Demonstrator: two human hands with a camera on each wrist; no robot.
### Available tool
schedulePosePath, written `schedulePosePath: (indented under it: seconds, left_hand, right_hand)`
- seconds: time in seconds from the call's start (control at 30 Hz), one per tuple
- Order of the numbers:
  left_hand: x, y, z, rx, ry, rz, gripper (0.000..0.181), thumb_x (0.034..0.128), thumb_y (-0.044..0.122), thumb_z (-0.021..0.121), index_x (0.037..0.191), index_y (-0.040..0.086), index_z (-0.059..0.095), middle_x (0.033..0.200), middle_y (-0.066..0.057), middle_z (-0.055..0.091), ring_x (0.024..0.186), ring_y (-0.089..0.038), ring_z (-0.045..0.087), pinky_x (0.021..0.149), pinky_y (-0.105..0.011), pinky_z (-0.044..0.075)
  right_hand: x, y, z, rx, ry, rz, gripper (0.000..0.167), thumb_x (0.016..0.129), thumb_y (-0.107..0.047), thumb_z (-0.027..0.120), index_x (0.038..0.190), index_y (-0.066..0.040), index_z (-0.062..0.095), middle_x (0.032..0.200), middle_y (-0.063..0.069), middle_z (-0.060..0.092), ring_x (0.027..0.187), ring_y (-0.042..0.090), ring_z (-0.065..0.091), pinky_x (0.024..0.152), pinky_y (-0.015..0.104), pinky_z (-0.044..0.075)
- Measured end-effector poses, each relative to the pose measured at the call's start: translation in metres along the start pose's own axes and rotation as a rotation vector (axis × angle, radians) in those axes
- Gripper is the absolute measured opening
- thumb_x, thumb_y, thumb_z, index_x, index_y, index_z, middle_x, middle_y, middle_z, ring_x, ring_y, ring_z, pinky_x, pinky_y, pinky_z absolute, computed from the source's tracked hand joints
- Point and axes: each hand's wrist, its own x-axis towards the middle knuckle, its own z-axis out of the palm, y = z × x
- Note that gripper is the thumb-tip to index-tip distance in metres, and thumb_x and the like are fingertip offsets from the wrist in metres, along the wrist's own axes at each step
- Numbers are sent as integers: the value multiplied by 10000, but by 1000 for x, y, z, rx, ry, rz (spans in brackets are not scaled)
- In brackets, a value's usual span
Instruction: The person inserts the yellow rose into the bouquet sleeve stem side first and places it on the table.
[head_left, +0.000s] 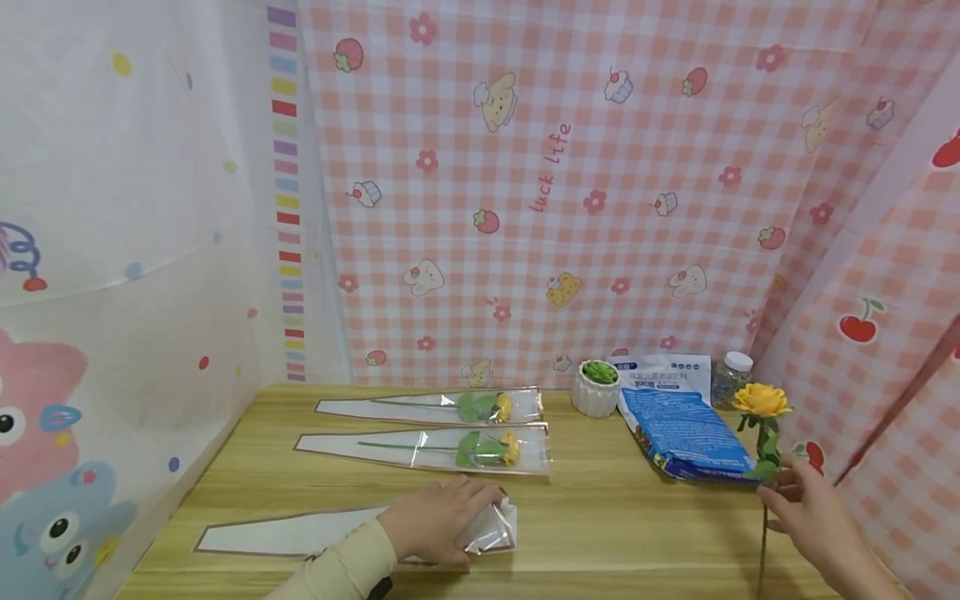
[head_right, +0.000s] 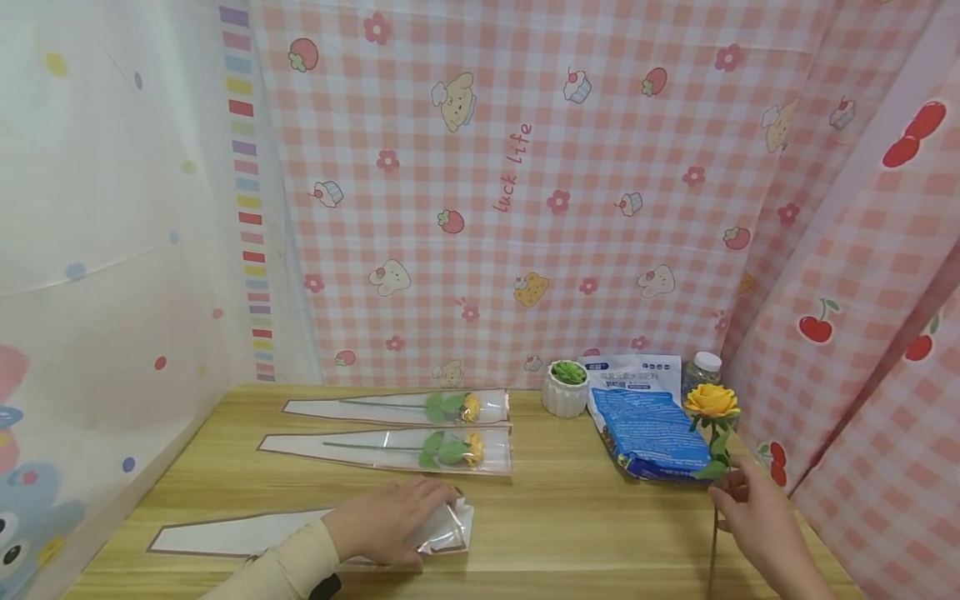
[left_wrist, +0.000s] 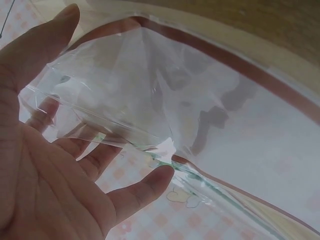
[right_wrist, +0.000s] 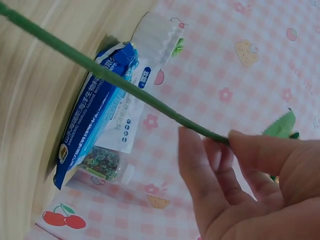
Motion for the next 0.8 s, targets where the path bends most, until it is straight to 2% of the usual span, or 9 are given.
schedulePosePath:
  seconds: [0.13,0.2,0.33,0.5,0.63,0.8]
  left_hand:
    - [-1,-1,1,-6,-2,1,809,756,437,883,1402,248,434,1418,59,502,1282,-133,505,906,-398,555]
    - [-1,-2,1,-8,-6,0,808,760,445,880,1405,253,433,1429,58,497,1294,-137,500,905,-409,555]
    - [-1,-3,2,-2,-11,3,811,763,456,877,1412,259,432,1437,49,499,1299,-142,501,894,-408,556]
    - [-1,-4,3,11,-8,4,821,754,454,880,1414,260,432,1434,45,499,1298,-141,497,885,-393,554]
    - [-1,-4,2,5,-1,7,824,747,437,887,1410,252,433,1426,43,500,1285,-137,500,876,-387,557]
    - [-1,-5,2,1,-3,8,823,751,438,887,1414,245,439,1423,44,506,1266,-130,508,865,-390,563]
  right_hand:
    - [-2,-2,3,55,111,-57,446,1024,18,517,1379,165,289,1130,354,532,842,2,587,673,355,609]
    - [-3,-2,5,83,165,-85,420,1027,16,512,1372,141,306,1115,335,539,811,-82,541,665,350,610]
    - [-6,-2,9,123,245,-114,394,1038,-7,508,1369,99,324,1034,214,558,808,-89,550,654,354,611]
    - [-7,-4,12,155,289,-116,414,1044,-72,534,1391,53,346,1021,70,564,836,-74,565,649,330,608]
    - [-9,-5,16,183,327,-139,345,1030,-54,555,1343,-24,413,973,-125,548,865,-101,554,642,290,601]
    - [-9,-12,23,197,382,-158,374,1009,1,562,1342,-116,438,954,-118,532,864,-115,533,620,261,592]
